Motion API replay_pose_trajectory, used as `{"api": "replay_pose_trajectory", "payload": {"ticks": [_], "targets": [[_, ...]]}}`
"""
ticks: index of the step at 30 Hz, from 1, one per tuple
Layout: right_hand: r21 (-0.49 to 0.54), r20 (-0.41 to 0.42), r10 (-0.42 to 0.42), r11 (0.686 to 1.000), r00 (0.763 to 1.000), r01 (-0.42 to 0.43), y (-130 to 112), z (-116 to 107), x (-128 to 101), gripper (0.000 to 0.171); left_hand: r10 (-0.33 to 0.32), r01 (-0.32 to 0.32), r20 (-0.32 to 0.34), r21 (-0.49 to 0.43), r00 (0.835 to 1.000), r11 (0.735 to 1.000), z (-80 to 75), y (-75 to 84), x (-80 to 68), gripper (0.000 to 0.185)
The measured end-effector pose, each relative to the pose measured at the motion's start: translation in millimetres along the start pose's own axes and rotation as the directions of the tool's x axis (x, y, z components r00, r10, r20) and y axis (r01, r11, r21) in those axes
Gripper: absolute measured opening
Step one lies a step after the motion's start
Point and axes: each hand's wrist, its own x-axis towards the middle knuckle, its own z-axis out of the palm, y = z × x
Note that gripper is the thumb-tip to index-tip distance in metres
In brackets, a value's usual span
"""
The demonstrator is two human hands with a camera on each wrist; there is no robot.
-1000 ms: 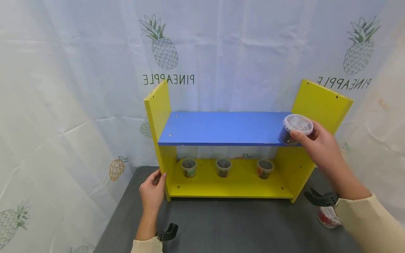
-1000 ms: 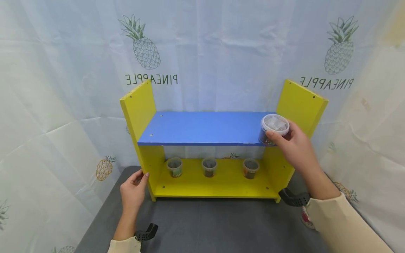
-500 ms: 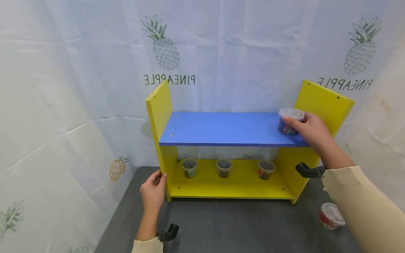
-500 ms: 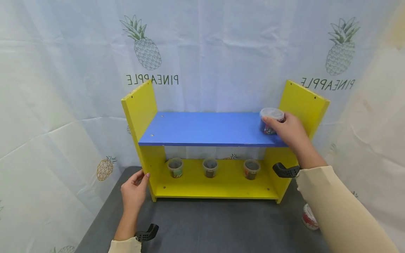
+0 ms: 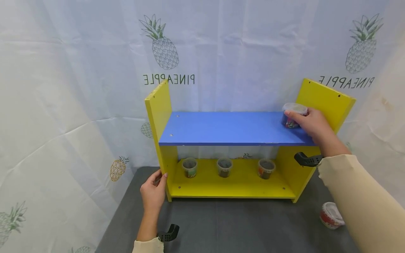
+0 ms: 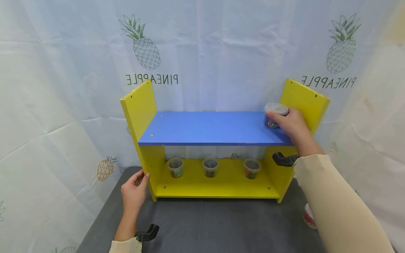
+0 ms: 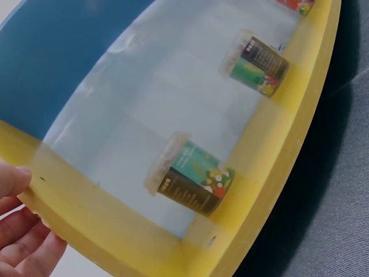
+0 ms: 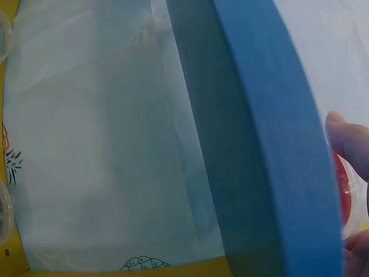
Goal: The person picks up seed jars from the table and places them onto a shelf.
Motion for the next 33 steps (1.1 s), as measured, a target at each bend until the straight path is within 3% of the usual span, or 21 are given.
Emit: {"api": "replay_pose_trajectory", "payload": {"ticks": [33], "targets": [[0.052,-0.06,0.036,0.998,0.998,-0.033,-1.5,4.6,-2.9,0.118,-0.011,0.011,0.0,-0.022,1.0,1.0,0.7,0.8,1.5,0.035]]}}
